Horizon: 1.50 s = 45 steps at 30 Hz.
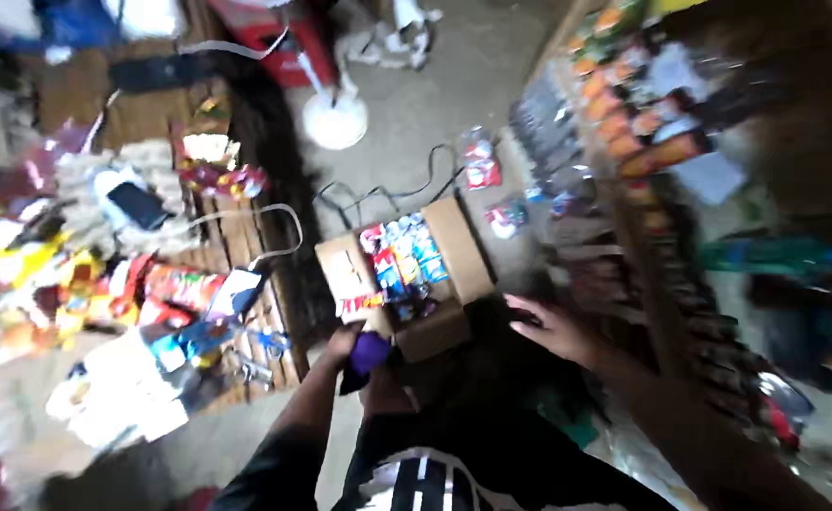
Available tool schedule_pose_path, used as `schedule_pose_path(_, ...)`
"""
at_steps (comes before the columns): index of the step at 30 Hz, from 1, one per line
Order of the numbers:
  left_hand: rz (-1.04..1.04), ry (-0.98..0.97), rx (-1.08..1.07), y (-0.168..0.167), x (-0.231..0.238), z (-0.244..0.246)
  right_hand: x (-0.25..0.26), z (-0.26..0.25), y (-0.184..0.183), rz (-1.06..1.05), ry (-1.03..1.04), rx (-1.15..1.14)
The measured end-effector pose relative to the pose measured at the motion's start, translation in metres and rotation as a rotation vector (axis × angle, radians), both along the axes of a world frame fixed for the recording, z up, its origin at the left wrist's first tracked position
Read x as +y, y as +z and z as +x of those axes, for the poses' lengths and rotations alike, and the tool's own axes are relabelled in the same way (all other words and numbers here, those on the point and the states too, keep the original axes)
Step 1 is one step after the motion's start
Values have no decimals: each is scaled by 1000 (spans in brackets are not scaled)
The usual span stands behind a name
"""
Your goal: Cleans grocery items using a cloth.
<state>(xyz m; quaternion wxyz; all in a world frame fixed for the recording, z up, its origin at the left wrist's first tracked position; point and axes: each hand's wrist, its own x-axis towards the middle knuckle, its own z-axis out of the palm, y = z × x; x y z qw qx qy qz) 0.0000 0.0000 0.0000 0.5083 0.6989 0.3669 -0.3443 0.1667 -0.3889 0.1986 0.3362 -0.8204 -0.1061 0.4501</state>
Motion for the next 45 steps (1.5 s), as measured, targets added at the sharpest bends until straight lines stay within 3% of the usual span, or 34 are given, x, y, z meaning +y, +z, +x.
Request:
schedule_pose_path(4,-331,568,-66,-33,-51,23,74,-41,-139,248,58,124)
schedule_pose_path(7,-590,813,-45,-60,-89,27,113,-80,-220,458,-39,113)
schedule_pose_path(10,-671,689,-112,-86,-113,20,129,-102,-281,468,-212,33)
schedule_pose_path(15,-586,320,70,-154,-105,28,107,-71,-374,342,-380,248)
schedule_pose_path(20,-552,189,14,-251,-98,50,104,-48,-460,151,-628,451)
schedule_pose_path(22,-507,123,-92,-269,-99,58,120,-46,-472,165,-702,543)
schedule_pose_path(25,-307,-149,-232,-265,-100,72,129,-41,-471,409,-643,638)
schedule_pose_path(29,-288,-291,-467,-243,-84,66,136,-4,-423,423,-407,456)
schedule_pose_path(30,-307,-325,-539,-242,-85,58,125,-1,-424,420,-303,478)
schedule_pose_path(33,-360,-436,-722,-252,-88,35,79,-22,-471,770,-144,482)
schedule_pose_path(36,-267,-562,-791,-256,-90,9,116,-44,-410,286,-286,530)
schedule_pose_path(39,-35,-699,-799,-246,-83,4,121,-54,-444,536,-291,585)
schedule_pose_path(45,82,-696,-1101,-240,-82,5,119,-50,-430,517,-276,168)
